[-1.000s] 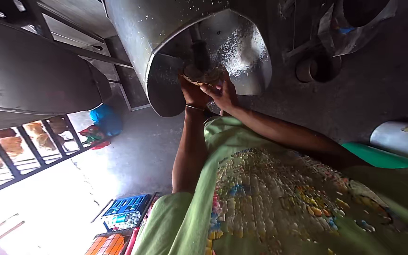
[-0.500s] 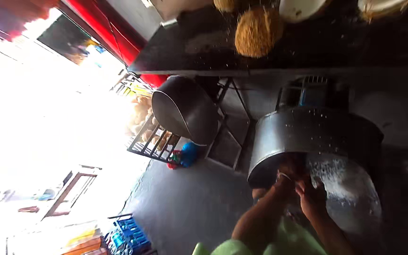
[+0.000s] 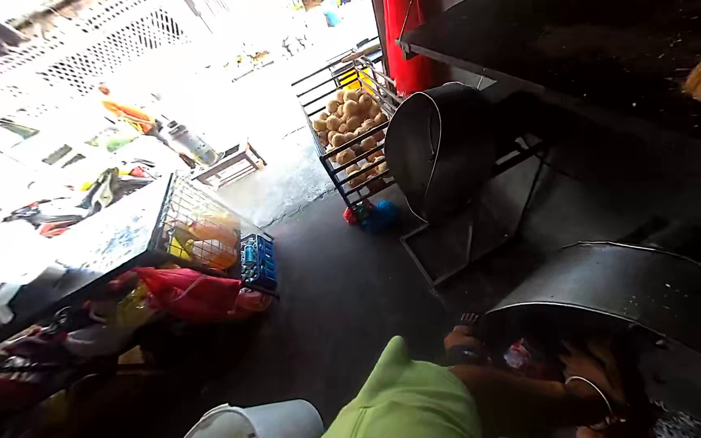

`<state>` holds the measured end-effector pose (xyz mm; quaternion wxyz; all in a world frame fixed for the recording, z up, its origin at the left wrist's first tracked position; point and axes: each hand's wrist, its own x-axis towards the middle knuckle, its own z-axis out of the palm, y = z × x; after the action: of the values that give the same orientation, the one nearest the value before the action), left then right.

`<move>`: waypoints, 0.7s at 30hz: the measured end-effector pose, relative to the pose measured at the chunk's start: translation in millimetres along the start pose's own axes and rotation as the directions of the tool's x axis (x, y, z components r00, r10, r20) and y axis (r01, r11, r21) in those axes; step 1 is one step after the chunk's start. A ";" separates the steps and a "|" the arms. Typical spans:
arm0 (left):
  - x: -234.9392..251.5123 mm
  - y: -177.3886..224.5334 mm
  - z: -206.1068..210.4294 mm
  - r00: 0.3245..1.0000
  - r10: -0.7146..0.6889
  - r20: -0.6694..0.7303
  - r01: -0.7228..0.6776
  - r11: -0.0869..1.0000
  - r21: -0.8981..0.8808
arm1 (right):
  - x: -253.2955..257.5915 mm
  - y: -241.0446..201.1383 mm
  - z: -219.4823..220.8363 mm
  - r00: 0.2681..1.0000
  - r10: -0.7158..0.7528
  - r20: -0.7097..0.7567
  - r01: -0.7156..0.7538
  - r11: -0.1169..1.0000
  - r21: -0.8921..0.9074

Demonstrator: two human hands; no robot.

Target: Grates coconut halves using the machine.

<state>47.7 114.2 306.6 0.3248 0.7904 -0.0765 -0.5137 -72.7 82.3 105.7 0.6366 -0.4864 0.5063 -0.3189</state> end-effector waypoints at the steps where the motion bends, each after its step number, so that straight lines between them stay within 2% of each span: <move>1: -1.7 -8.2 5.7 0.982 0.046 -0.182 -0.056 0.997 -0.047 | -0.4 4.8 -2.3 0.999 -0.032 0.035 0.033 0.999 -0.038; 2: 4.8 -15.7 11.6 0.966 0.059 -0.250 -0.078 0.995 -0.069 | 1.5 14.3 -5.0 0.997 -0.060 0.040 0.064 0.992 -0.113; 3: 11.5 -16.9 13.4 0.980 0.030 -0.197 -0.046 0.996 -0.076 | 6.2 24.0 -6.1 0.999 -0.035 0.018 0.038 0.984 -0.175; 4: 20.9 -14.3 12.7 0.999 -0.028 -0.028 0.026 0.997 -0.070 | 8.5 22.4 -1.1 0.994 0.094 -0.055 -0.102 0.980 -0.170; 5: 28.0 -13.1 13.4 0.996 -0.060 0.064 0.064 0.996 -0.062 | 14.8 13.4 9.3 0.934 0.295 -0.200 -0.307 0.951 -0.032; 6: 32.2 -12.8 15.1 0.992 -0.070 0.108 0.077 0.996 -0.055 | 22.7 57.8 -11.7 0.996 0.024 -0.086 -0.025 1.000 -0.003; 7: 34.1 -12.4 16.8 0.990 -0.062 0.130 0.071 0.995 -0.070 | 33.9 71.3 -16.5 0.994 0.026 -0.105 -0.013 0.992 0.123; 9: 29.8 -8.0 17.8 0.989 -0.041 0.144 0.055 0.994 -0.092 | 52.3 59.2 -16.5 0.971 0.144 -0.191 -0.100 0.969 0.226; 13: -5.4 16.4 2.6 0.980 -0.113 0.164 0.101 0.992 0.081 | 72.4 49.6 -28.5 0.995 -0.039 -0.094 0.050 0.993 0.111; 15: 15.3 5.9 16.0 0.988 -0.093 0.126 0.079 0.991 0.112 | 83.7 61.8 -35.6 0.999 -0.037 -0.023 0.038 0.999 0.036; 16: 47.2 -11.6 39.2 0.998 -0.012 0.060 0.012 1.000 0.011 | 87.0 69.0 -38.1 0.999 -0.039 -0.010 0.040 0.998 0.052; 17: 95.6 -37.4 74.5 0.991 0.108 -0.074 -0.115 0.987 -0.108 | 89.8 76.0 -37.6 0.999 -0.042 -0.013 0.043 0.998 0.045; 18: 153.8 -69.0 113.3 0.941 0.248 -0.229 -0.284 0.949 -0.140 | 85.7 74.8 -31.3 0.999 -0.029 -0.032 0.028 0.999 -0.029; 19: 199.4 -101.2 133.0 0.903 0.388 -0.186 -0.405 0.913 -0.059 | 75.9 70.2 -25.1 0.998 0.002 -0.063 -0.010 0.992 -0.122; 20: 228.8 -131.8 135.6 0.843 0.537 -0.034 -0.532 0.841 0.094 | 63.5 66.7 -20.6 0.995 0.032 -0.089 -0.050 0.979 -0.199; 21: 246.8 -163.8 132.1 0.707 0.700 0.102 -0.702 0.677 0.220 | 54.5 70.3 -16.9 0.995 0.005 -0.095 -0.029 0.968 -0.250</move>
<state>12.7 71.9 -13.0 0.3971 0.7317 -0.4369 -0.3406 -79.5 51.0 21.0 0.5482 -0.5433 0.5761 -0.2690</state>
